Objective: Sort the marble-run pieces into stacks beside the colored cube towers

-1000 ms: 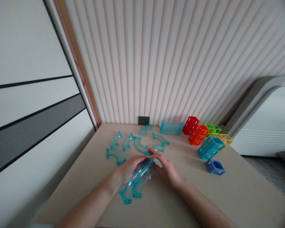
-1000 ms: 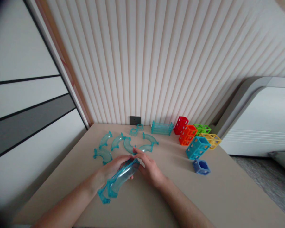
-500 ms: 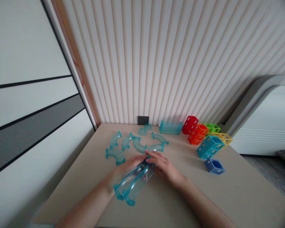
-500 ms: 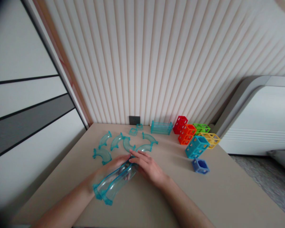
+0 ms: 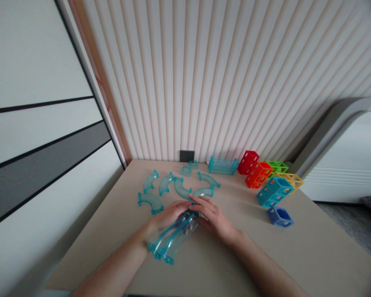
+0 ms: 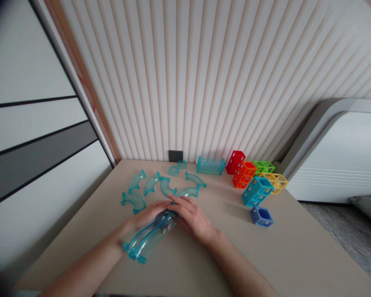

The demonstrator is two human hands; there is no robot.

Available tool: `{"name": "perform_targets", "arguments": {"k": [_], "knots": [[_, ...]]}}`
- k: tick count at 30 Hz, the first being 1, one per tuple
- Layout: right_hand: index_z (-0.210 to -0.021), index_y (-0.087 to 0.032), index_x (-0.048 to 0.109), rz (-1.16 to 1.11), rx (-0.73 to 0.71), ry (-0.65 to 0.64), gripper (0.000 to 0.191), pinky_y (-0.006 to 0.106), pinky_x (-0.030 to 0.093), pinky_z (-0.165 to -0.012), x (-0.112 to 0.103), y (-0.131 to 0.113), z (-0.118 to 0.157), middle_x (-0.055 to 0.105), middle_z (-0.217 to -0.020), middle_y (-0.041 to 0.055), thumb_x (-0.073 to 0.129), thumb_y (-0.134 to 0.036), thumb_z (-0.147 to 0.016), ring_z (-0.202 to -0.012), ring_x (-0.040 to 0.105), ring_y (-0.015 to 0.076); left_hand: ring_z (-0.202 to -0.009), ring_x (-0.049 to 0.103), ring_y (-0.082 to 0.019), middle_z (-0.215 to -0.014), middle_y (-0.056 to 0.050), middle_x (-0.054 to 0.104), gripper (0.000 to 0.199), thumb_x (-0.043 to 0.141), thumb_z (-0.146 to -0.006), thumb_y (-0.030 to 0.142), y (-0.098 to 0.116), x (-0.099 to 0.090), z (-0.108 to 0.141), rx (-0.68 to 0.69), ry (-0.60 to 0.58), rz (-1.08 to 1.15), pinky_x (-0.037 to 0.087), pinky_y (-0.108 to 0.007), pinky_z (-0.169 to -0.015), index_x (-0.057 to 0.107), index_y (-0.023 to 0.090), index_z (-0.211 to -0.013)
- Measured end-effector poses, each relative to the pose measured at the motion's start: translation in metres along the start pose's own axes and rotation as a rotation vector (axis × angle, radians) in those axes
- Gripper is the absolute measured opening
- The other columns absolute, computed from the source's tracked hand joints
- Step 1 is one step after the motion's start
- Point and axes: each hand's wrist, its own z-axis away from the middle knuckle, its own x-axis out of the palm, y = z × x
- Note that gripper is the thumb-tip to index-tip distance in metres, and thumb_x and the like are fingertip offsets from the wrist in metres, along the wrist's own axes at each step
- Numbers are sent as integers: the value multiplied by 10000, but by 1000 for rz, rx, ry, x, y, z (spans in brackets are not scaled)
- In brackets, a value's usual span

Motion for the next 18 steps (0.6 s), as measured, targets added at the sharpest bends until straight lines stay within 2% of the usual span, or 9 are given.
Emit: {"name": "perform_targets", "arguments": {"k": [3, 5, 8, 13, 15, 18], "knots": [[-1406, -234, 468, 33, 41, -3, 472, 426, 424, -1100, 1, -1, 1, 432, -1530, 156, 498, -111, -951, -1387, 448, 221, -550, 576, -156, -684, -31, 675, 407, 702, -800, 562, 1, 1, -1, -5, 59, -25, 440, -282, -565, 708, 166, -892], [-1449, -253, 437, 72, 76, -4, 554, 433, 435, -1090, 0, -1, 1, 371, -1567, 146, 489, -76, -927, -1405, 420, 235, -574, 575, -146, -714, -26, 675, 419, 736, -767, 565, 1, 0, -3, 42, 114, -26, 435, -262, -562, 709, 164, -885], [-1484, -279, 394, 119, 59, 6, 601, 455, 430, -1093, -1, -1, 1, 383, -1562, 137, 478, -68, -927, -1407, 415, 241, -614, 580, -131, -757, -25, 681, 412, 775, -745, 536, -1, 0, -6, 93, 134, 11, 439, -243, -590, 722, 156, -893], [-1385, -270, 488, 106, 63, 100, 459, 488, 425, -1081, -6, -3, 0, 491, -1481, 147, 526, -147, -944, -1348, 481, 261, -587, 606, -130, -742, -39, 701, 413, 787, -755, 504, -1, 2, -5, 83, 145, 130, 463, -241, -589, 734, 143, -949], [-1332, -253, 519, 54, 123, 175, 404, 477, 451, -1049, -7, -5, 0, 534, -1429, 158, 577, -216, -934, -1301, 520, 278, -644, 657, -155, -801, -58, 723, 441, 807, -737, 496, 3, 4, -4, 116, 203, 214, 514, -263, -638, 727, 144, -990], [-1252, -226, 549, -69, 262, 284, 344, 417, 501, -976, -8, -10, -1, 639, -1254, 141, 608, -301, -921, -1161, 608, 267, -749, 706, -193, -882, -69, 741, 458, 827, -715, 490, 10, 5, -2, 237, 295, 300, 567, -304, -728, 707, 159, -1009]]}}
